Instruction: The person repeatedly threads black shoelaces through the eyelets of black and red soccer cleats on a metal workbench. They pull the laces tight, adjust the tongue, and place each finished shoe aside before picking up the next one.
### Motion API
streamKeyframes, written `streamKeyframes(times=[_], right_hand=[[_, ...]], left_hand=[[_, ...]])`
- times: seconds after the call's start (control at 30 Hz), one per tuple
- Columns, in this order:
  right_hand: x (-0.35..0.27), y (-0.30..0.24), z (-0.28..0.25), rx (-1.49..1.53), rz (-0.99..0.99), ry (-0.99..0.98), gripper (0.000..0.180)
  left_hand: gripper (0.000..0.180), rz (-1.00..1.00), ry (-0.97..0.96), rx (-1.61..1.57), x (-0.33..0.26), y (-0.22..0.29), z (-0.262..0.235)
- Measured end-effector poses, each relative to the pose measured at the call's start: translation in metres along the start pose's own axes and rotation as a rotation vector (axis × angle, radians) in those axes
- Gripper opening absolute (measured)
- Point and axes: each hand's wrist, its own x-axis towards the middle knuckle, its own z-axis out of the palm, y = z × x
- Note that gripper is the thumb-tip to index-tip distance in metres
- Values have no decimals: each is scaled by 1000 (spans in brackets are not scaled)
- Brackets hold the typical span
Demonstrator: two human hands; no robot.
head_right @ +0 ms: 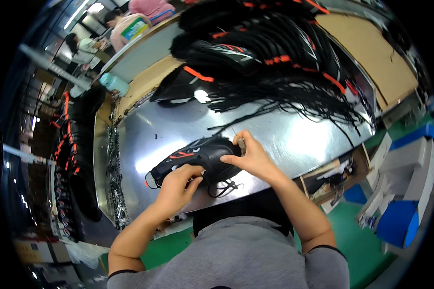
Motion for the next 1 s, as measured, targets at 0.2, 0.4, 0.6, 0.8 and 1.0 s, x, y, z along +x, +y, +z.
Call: streamKeyframes(times=[0.2,0.4,0.6,0.8,1.0], right_hand=[[-5,-8,19,-11,77,-59,42],[-11,-24,28,1,85,-147,45],[-25,-20,31,116,345,-228,43],[-50,-15,43,162,450,-263,43],[-58,-10,44,131,469,-284,42]], left_hand=[[32,-598,-440,-747,18,-29,-13],[15,-402,-8,-353,10,-32,4],[14,-493,316,-606,5,-29,11],[14,-599,170,-967,1,-28,25],[13,-568,76,-980,1,-34,27]])
